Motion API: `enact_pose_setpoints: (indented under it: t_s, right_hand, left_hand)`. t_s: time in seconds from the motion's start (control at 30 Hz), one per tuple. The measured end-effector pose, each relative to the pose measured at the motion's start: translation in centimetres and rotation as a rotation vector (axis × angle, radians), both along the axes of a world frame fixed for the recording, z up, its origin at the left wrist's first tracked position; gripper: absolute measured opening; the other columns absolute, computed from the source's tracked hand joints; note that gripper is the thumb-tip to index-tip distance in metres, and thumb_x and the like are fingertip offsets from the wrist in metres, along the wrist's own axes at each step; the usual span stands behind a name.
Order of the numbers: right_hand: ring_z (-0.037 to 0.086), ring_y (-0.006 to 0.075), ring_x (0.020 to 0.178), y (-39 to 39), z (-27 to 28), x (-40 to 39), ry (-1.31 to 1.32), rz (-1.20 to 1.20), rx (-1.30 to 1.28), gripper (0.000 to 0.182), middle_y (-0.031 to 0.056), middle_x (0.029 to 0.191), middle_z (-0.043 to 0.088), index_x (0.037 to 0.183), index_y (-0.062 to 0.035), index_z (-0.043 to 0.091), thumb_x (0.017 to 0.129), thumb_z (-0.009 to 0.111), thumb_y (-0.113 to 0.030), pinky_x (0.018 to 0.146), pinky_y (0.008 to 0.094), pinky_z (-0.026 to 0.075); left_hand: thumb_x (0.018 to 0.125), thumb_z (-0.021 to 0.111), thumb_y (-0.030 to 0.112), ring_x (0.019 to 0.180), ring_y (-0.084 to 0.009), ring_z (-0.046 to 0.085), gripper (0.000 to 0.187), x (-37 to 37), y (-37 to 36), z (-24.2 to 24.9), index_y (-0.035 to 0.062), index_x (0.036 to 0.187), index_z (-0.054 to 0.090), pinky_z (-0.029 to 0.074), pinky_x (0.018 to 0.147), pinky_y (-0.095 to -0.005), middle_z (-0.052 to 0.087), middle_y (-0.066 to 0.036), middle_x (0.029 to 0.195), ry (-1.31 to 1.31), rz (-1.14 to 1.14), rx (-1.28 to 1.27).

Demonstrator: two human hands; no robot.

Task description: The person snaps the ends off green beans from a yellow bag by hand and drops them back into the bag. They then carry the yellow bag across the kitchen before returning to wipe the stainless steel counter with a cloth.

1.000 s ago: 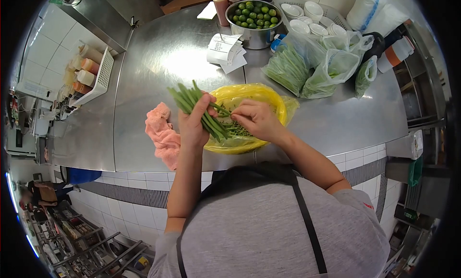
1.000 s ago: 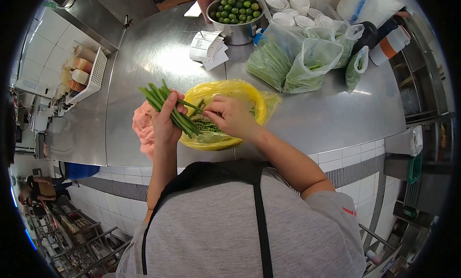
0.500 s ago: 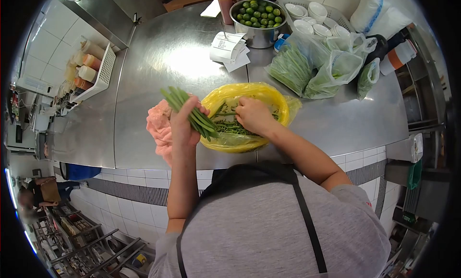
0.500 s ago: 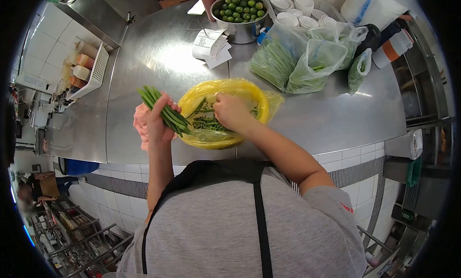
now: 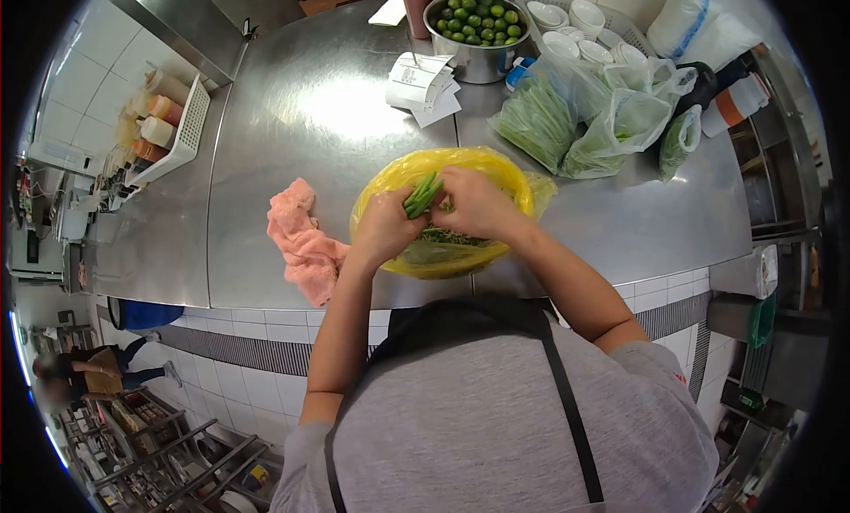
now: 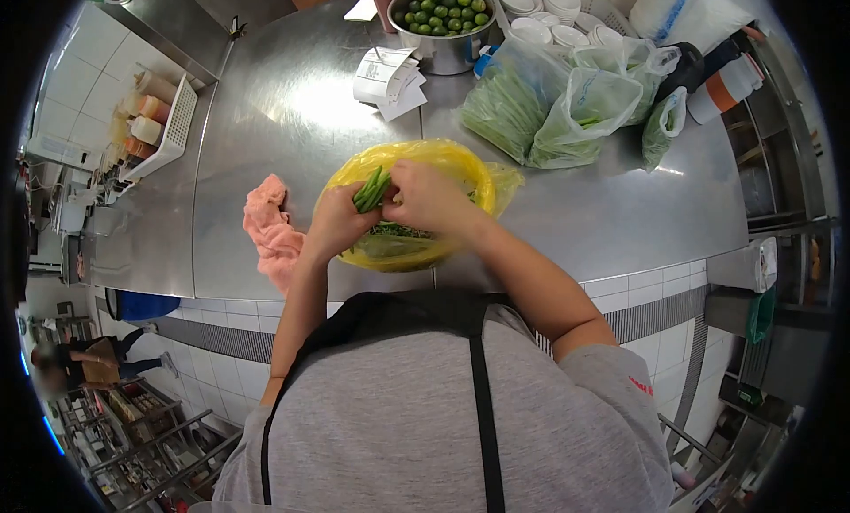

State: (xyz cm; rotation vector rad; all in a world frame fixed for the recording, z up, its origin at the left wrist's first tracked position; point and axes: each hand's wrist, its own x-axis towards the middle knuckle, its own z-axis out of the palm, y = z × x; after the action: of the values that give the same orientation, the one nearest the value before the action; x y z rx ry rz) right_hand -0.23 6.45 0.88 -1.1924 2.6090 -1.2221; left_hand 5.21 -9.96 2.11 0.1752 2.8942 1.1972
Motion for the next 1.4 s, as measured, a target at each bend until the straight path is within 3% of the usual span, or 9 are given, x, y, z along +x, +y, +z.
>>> enact_pose_setpoints:
  t_s: [0.03, 0.1, 0.23, 0.67, 0.87, 0.97, 1.03, 1.13, 1.4]
  right_hand:
    - [0.057, 0.0237, 0.067, 0.4, 1.0, -0.1, -0.107, 0.015, -0.087, 0.014, 0.0113, 0.074, 0.057, 0.072, -0.0019, 0.06, 0.068, 0.064, -0.015, 0.061, 0.035, 0.046]
    - [0.057, 0.0202, 0.063, 1.4, 3.1, -0.1, -0.243, -0.046, -0.174, 0.015, 0.01, 0.072, 0.058, 0.075, -0.0019, 0.061, 0.071, 0.064, -0.016, 0.058, 0.0322, 0.045]
    - [0.054, 0.0118, 0.057, 2.9, 2.1, -0.1, -0.4, -0.124, -0.309, 0.018, 0.006, 0.072, 0.059, 0.085, -0.0022, 0.065, 0.078, 0.064, -0.019, 0.055, 0.0255, 0.043]
    - [0.051, 0.009, 0.066, 0.6, 1.9, 2.1, -0.358, 0.084, -0.298, 0.011, 0.0019, 0.074, 0.056, 0.081, -0.0003, 0.061, 0.082, 0.061, -0.011, 0.059, 0.0228, 0.04]
    - [0.05, 0.0071, 0.066, 0.5, 1.4, 1.4, -0.817, -0.284, -0.899, 0.009, -0.0002, 0.069, 0.054, 0.082, -0.0018, 0.06, 0.084, 0.058, -0.011, 0.06, 0.0221, 0.041]
    - [0.054, 0.0125, 0.067, 1.6, 0.1, 0.1, -0.431, -0.263, -0.575, 0.013, 0.0026, 0.067, 0.056, 0.084, -0.0018, 0.061, 0.081, 0.061, -0.015, 0.062, 0.0261, 0.043]
    - [0.057, 0.0221, 0.07, 1.5, -1.1, 0.0, -0.145, -0.066, 0.014, 0.021, 0.0077, 0.073, 0.059, 0.085, -0.0024, 0.064, 0.076, 0.065, -0.022, 0.065, 0.0326, 0.045]
    - [0.057, 0.03, 0.074, -0.2, -1.8, 1.2, -0.132, -0.034, 0.242, 0.025, 0.012, 0.08, 0.059, 0.083, -0.0038, 0.066, 0.072, 0.067, -0.026, 0.069, 0.0381, 0.045]
    - [0.059, 0.0297, 0.065, -3.0, -1.0, 0.1, -0.278, 0.002, 0.099, 0.018, 0.014, 0.071, 0.062, 0.074, -0.0031, 0.065, 0.071, 0.063, -0.021, 0.062, 0.0379, 0.048]
  left_hand:
    - [0.075, 0.064, 0.012, 0.055, -0.0109, 0.055, 0.015, 0.1, 0.1, 0.0, -0.002, 0.08, 0.061, 0.043, 0.052, -0.0268, 0.061, -0.005, 0.062, -0.003, 0.002, 0.001]
    - [0.076, 0.063, 0.011, 0.055, -0.0125, 0.057, 0.012, -0.1, 0.5, 0.5, -0.001, 0.08, 0.06, 0.045, 0.051, -0.0265, 0.061, -0.005, 0.065, -0.182, 0.106, 0.583]
    - [0.079, 0.059, 0.008, 0.052, -0.0121, 0.053, 0.012, 0.0, -0.2, 1.6, 0.0008, 0.088, 0.056, 0.045, 0.049, -0.0244, 0.058, -0.008, 0.073, -0.305, 0.225, 1.21]
    - [0.087, 0.051, 0.014, 0.062, -0.0085, 0.05, 0.012, 0.9, 0.3, 0.9, 0.0041, 0.093, 0.051, 0.045, 0.057, -0.0229, 0.055, -0.005, 0.082, -0.246, 0.118, 1.603]
    - [0.087, 0.05, 0.013, 0.064, -0.0098, 0.051, 0.009, 1.4, -0.3, 0.7, 0.0055, 0.091, 0.054, 0.046, 0.061, -0.0249, 0.057, -0.005, 0.081, -0.01, 0.136, 2.046]
    - [0.087, 0.052, 0.017, 0.068, -0.0115, 0.052, 0.01, 1.7, -2.7, 0.9, 0.0068, 0.086, 0.054, 0.046, 0.065, -0.0282, 0.057, -0.005, 0.081, 0.016, 0.274, 1.78]
    - [0.086, 0.054, 0.019, 0.074, -0.0138, 0.054, 0.012, 1.8, -2.8, 1.6, 0.0076, 0.084, 0.055, 0.046, 0.072, -0.0305, 0.058, -0.004, 0.08, 0.007, 0.371, 1.639]
    - [0.085, 0.055, 0.018, 0.072, -0.0139, 0.055, 0.011, 1.8, -2.1, 3.0, 0.0074, 0.083, 0.055, 0.048, 0.072, -0.031, 0.057, -0.003, 0.079, -0.053, 0.465, 1.649]
    - [0.085, 0.054, 0.008, 0.064, -0.0112, 0.054, 0.006, 2.9, -3.6, 2.4, 0.0077, 0.089, 0.05, 0.051, 0.057, -0.0252, 0.051, -0.003, 0.071, -0.021, 0.445, 1.675]
